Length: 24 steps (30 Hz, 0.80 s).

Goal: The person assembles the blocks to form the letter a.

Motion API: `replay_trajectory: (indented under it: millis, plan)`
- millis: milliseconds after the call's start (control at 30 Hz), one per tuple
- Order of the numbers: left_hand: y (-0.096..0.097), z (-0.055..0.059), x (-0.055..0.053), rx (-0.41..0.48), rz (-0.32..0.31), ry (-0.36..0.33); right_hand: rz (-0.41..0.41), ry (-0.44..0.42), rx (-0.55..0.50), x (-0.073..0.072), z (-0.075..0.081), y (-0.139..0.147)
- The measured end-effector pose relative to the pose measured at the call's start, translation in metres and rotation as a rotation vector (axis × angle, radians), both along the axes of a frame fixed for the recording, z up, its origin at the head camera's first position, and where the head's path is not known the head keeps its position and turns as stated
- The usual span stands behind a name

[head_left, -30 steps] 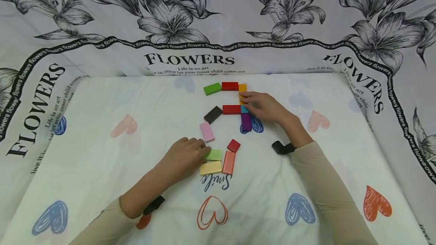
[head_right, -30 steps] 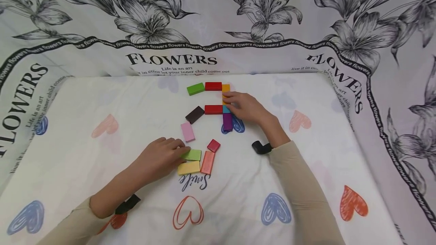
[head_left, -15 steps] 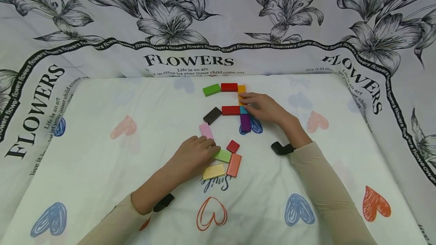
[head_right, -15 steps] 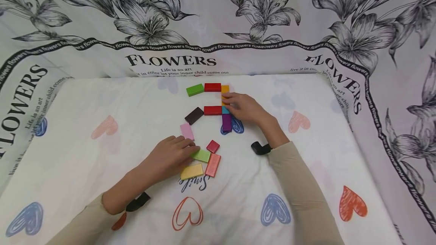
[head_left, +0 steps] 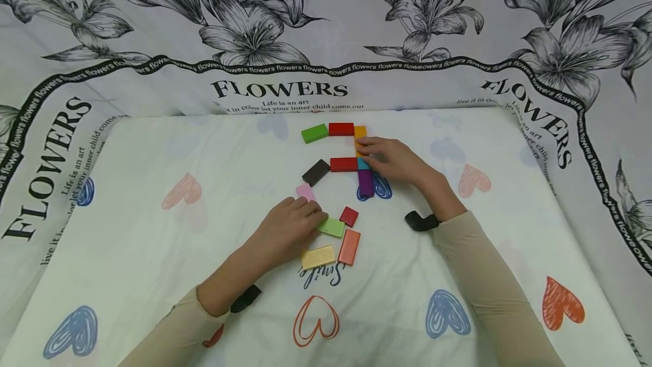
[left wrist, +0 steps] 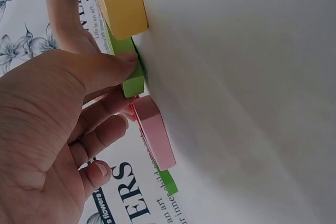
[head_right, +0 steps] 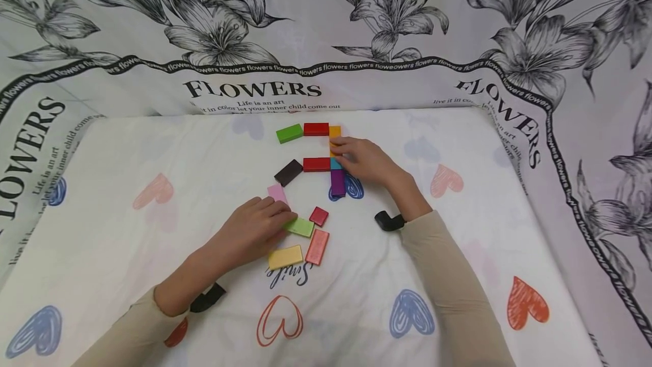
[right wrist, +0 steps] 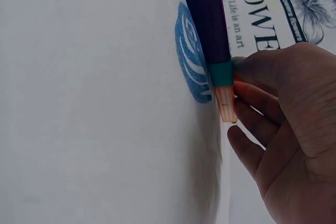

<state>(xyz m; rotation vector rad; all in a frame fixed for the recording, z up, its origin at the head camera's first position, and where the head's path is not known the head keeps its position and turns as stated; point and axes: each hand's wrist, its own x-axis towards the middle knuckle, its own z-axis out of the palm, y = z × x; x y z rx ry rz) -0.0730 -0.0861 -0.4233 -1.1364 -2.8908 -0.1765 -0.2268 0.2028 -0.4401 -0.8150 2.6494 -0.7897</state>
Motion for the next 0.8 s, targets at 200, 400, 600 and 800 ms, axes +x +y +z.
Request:
replay_trajectory:
  millis: [200,400,600,800]
  plan:
    - [-0.0019,-0.0021,-0.0021,0.004,-0.03,0.049,0.006,0.004,0.006,-0.0003,-0.0001,-0.0022]
    - [-0.0013,-0.0046,-0.0028,0.013,-0.048,0.059,0.0,0.007,0.004,0.0006,0.0005,-0.0018]
    - [-0.0009,-0.0049,-0.0041,0.028,-0.045,0.04,0.009,0.0,-0.008,0.0018,0.0016,-0.0006]
    - [-0.0004,-0.005,-0.0054,0.045,-0.038,0.033,-0.004,0.001,-0.006,0.0005,0.0,-0.0003]
